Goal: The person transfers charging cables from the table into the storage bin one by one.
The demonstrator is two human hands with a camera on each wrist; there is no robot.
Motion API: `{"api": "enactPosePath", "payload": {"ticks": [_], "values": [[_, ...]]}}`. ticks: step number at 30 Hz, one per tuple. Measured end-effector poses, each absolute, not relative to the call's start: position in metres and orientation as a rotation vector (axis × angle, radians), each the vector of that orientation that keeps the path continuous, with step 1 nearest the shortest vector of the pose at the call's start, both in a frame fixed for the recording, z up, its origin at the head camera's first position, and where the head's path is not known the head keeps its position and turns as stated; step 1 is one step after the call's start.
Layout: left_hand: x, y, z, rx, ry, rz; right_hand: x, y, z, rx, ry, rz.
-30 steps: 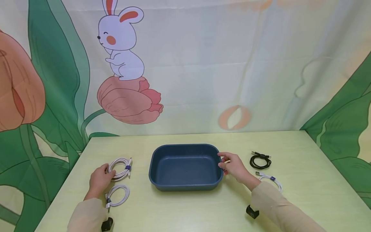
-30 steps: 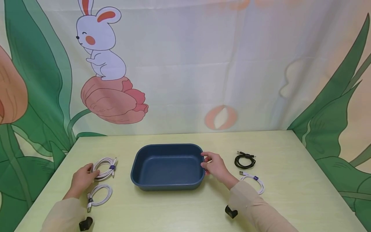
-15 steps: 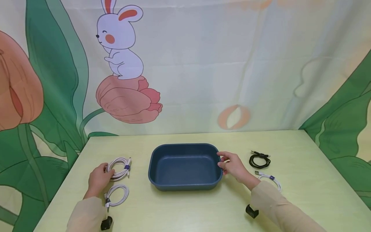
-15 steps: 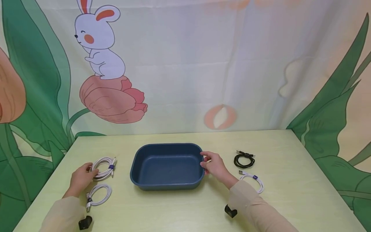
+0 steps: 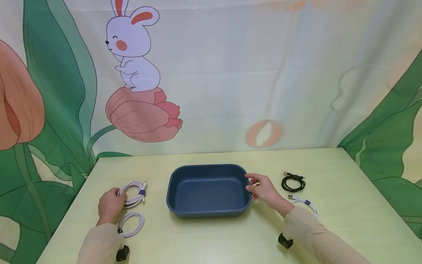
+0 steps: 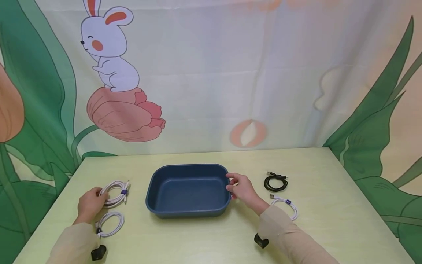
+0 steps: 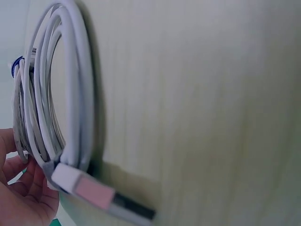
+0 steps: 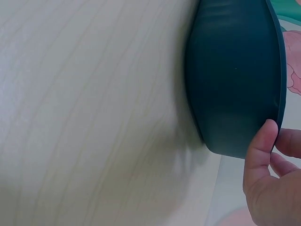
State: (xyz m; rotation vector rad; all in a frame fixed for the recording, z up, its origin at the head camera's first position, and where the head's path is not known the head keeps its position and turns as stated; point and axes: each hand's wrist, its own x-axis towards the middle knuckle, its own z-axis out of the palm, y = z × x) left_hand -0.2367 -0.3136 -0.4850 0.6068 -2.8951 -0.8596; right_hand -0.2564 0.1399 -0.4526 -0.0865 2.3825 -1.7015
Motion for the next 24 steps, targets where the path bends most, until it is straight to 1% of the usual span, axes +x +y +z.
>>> {"api": "enactPosePath", "payload": {"ticks": [14, 24], "values": [[-0.2399, -0.3144, -0.4894, 0.665, -2.874, -0.896, -0.2565, 0.1389, -0.4550, -0.082, 2.384, -1.711], [-0.2398, -0.3066, -0.4796, 0.644, -2.819, -0.922, -0.2578, 0.1389, -0.4565, -0.036, 2.346, -1.763]]}}
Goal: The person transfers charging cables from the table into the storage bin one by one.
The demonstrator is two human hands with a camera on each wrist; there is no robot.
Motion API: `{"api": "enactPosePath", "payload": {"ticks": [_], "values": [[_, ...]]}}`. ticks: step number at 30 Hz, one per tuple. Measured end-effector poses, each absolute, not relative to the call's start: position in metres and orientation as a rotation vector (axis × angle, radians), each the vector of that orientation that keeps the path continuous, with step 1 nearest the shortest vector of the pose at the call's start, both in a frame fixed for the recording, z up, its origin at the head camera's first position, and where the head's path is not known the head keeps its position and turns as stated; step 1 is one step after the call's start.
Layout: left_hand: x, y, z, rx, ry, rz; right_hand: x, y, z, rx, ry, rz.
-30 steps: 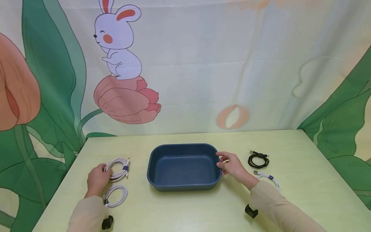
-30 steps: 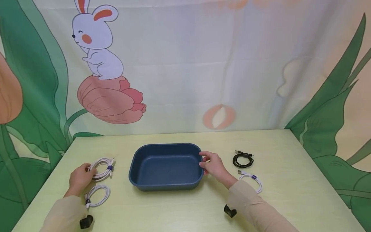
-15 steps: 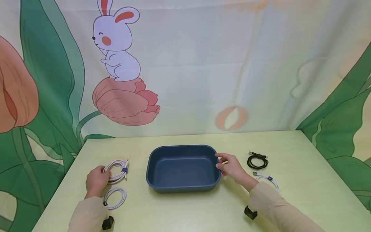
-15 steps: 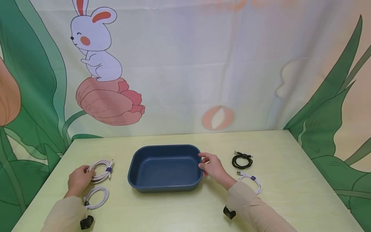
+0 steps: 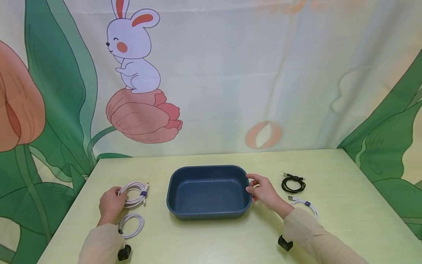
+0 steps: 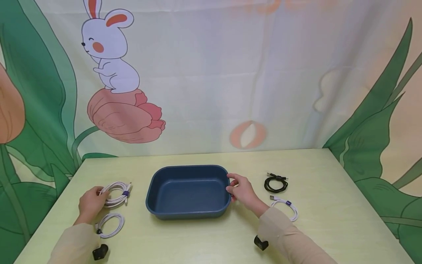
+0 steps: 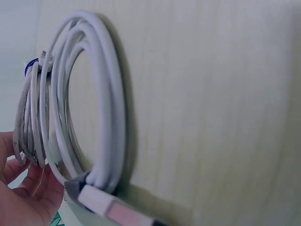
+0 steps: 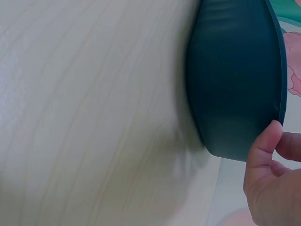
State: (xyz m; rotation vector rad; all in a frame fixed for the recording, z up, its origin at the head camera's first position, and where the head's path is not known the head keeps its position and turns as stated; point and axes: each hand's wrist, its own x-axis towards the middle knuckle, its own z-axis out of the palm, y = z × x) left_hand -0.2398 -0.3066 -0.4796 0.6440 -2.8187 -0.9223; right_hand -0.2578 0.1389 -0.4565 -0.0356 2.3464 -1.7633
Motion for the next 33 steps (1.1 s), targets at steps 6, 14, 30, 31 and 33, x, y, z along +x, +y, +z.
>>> {"api": "enactPosePath", "payload": {"ticks": [6, 14, 30, 31, 33], "values": [[-0.2400, -0.3055, -0.4783, 0.640, -2.791, -0.932, -0.2576, 0.1382, -0.4566, -0.020, 2.335, -1.772], [-0.2409, -0.3058, -0.4787, 0.676, -2.773, -0.984, -0.2573, 0.1380, -0.4554, -0.035, 2.338, -1.767], [-0.2400, -0.3114, -0.4757, 0.694, -2.778, -1.128, -0.2542, 0.1372, -0.4506, -0.029, 2.310, -1.781], [-0.2399, -0.3121, -0.4756, 0.692, -2.778, -1.137, -0.2543, 0.1372, -0.4508, -0.029, 2.308, -1.783], [-0.2395, -0.3132, -0.4750, 0.691, -2.778, -1.165, -0.2546, 0.1371, -0.4514, -0.026, 2.310, -1.784]]}}
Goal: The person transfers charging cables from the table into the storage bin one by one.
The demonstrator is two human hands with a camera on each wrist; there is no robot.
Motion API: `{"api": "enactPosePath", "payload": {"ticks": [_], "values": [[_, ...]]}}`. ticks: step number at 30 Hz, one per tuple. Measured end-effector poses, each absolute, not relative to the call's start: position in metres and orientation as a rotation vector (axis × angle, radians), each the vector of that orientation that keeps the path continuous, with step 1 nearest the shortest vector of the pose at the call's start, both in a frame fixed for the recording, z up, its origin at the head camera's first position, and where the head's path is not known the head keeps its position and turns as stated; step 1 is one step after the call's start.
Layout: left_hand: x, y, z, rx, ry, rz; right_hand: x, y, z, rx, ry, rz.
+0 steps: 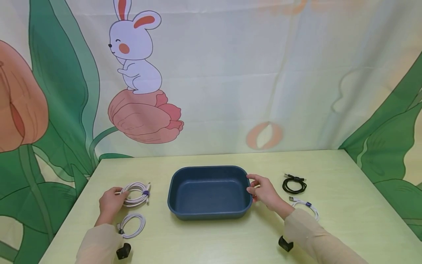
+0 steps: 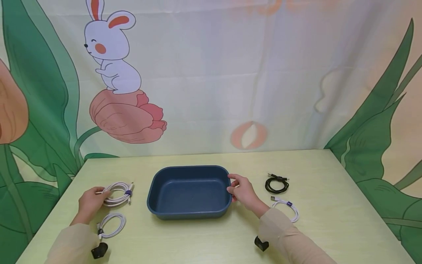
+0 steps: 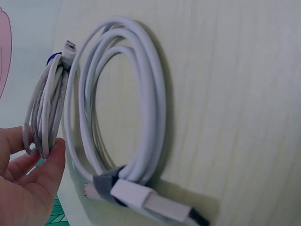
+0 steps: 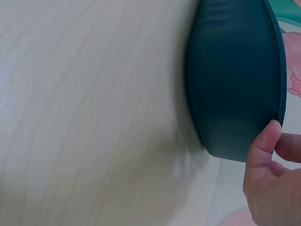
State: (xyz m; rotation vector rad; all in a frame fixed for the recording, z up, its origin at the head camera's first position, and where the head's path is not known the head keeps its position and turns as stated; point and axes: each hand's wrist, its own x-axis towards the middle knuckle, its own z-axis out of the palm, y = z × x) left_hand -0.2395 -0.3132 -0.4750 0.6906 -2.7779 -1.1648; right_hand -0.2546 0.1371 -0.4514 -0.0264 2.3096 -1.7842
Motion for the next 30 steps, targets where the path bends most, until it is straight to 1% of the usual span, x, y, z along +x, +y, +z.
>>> {"api": "enactPosePath", "payload": {"ticks": [10, 22, 30], "values": [[-0.2356, -0.3135, -0.4730, 0.689, -2.746, -1.327, -0.2553, 0.1383, -0.4533, -0.025, 2.309, -1.781], [-0.2328, -0.3130, -0.4753, 0.653, -2.734, -1.331, -0.2569, 0.1388, -0.4543, -0.025, 2.314, -1.781], [-0.2325, -0.3110, -0.4720, 0.634, -2.698, -1.417, -0.2564, 0.1382, -0.4554, -0.024, 2.314, -1.782]]}}
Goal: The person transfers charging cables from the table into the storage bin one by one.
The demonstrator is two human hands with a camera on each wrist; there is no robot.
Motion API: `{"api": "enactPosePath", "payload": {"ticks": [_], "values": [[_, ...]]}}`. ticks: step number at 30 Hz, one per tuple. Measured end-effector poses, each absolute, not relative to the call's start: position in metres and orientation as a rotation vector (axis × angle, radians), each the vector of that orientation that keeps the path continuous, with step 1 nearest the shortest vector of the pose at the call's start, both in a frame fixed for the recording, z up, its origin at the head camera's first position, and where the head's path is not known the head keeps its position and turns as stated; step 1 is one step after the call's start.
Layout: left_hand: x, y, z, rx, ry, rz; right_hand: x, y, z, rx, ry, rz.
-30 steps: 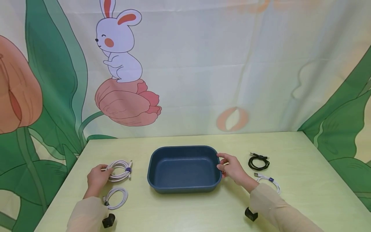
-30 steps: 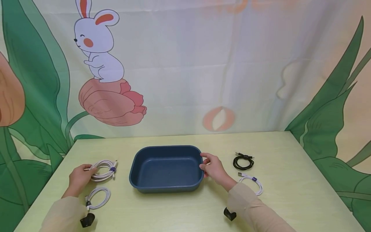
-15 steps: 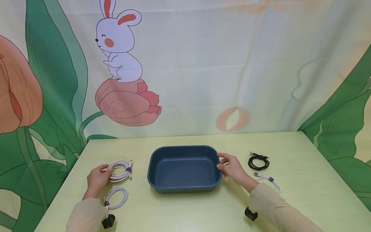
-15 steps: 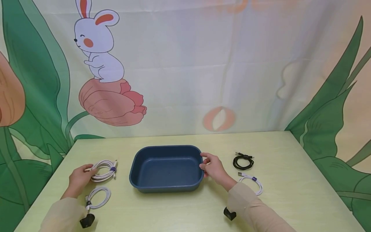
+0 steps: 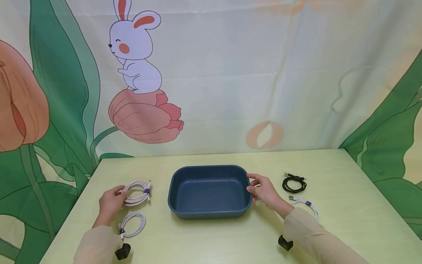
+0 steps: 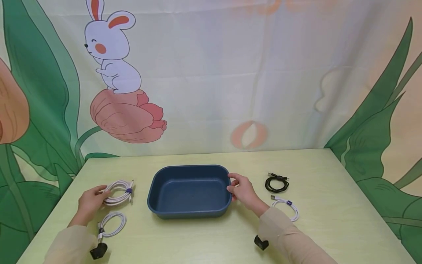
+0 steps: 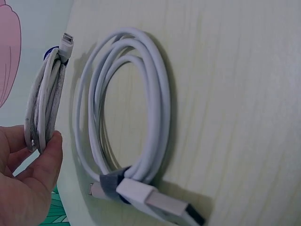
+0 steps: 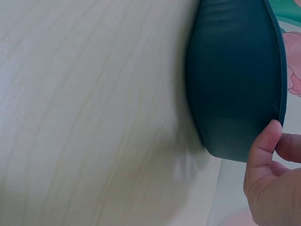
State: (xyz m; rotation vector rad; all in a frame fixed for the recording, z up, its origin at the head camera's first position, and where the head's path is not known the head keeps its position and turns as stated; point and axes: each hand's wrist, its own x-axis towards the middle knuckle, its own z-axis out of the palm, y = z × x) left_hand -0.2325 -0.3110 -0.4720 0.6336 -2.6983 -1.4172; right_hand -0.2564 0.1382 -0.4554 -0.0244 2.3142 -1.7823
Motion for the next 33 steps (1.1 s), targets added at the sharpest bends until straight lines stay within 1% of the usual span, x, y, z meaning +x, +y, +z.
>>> {"api": "enactPosePath", "payload": {"ticks": [16, 33], "values": [[-0.230, -0.306, -0.459, 0.576, -2.671, -1.371, -0.255, 0.137, -0.454, -0.014, 2.307, -1.790], [-0.232, -0.294, -0.443, 0.547, -2.639, -1.480, -0.255, 0.137, -0.452, -0.028, 2.313, -1.780]]}}
